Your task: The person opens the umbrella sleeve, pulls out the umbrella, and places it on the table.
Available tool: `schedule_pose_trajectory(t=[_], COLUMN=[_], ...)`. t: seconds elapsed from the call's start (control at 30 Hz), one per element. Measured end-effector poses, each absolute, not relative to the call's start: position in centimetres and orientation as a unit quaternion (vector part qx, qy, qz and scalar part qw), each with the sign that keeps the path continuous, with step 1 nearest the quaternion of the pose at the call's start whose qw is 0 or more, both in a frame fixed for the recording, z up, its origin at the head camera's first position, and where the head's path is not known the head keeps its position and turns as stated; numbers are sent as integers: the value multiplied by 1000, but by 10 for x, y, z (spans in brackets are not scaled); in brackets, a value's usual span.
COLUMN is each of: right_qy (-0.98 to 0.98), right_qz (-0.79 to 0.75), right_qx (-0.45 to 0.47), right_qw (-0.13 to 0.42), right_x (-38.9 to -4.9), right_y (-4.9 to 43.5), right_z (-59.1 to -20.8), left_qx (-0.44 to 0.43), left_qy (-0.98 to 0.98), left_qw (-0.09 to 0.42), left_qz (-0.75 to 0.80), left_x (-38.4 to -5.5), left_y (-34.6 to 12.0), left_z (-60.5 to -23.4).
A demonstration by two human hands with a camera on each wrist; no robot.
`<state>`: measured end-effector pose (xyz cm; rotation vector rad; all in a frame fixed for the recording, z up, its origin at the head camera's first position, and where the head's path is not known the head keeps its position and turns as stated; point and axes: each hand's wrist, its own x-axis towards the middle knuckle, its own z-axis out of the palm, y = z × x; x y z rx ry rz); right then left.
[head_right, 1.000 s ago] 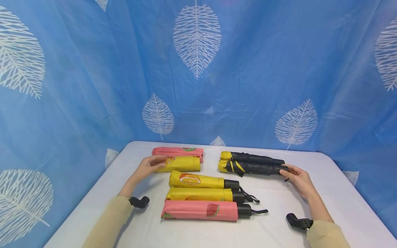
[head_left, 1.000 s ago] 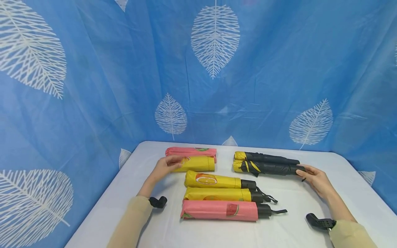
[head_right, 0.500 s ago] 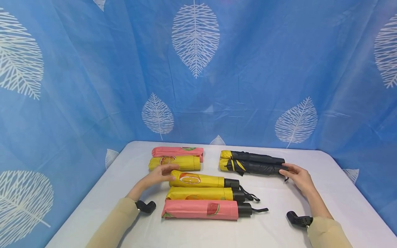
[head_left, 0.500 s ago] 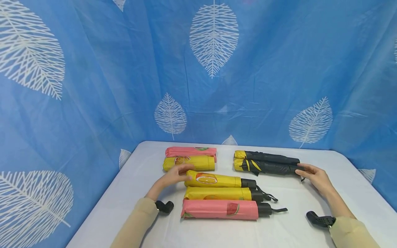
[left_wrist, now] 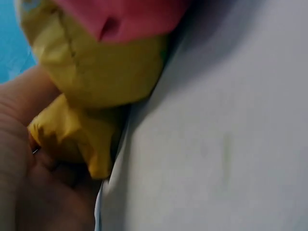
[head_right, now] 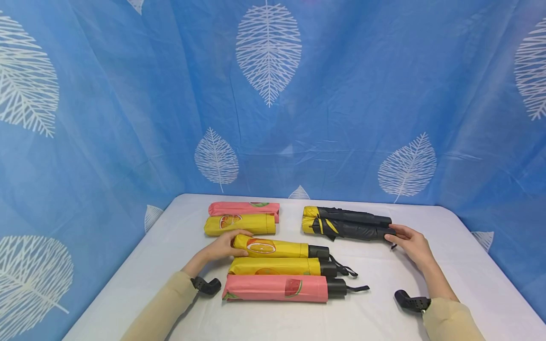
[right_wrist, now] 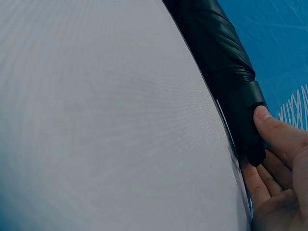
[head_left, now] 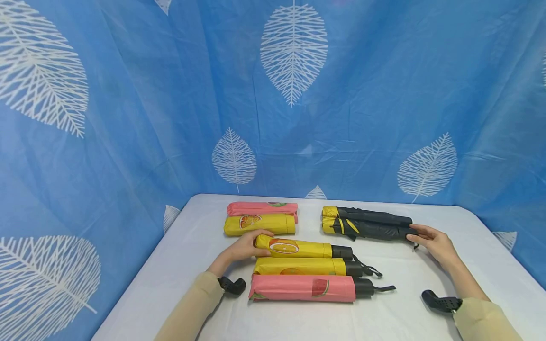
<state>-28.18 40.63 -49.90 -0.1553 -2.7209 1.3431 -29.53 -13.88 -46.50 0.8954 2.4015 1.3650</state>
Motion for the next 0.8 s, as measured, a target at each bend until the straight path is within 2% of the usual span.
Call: schedule_pose_trajectory(t=[0.27,0.43,0.57,0.8], right_qy=[-890,-887,-874,-856], right_qz=[445,439,459,497], right_qx=[-58,-81,-86,-24], right_qw=[77,117,138,141], right_x=[-277,-272,-270,-278], right_y=[406,404,400,386], right_z=[-493,-481,-469,-463], left_qx=[288,269,243,204], left_qy=[836,837,841,835], left_qw=[103,94,67,47], left_qz=[456,467,479,508], left_x=[-307,-308,-307,-305], left_y=[-135,-134,-134,-132], left_z=[-483,-482,-477,-470])
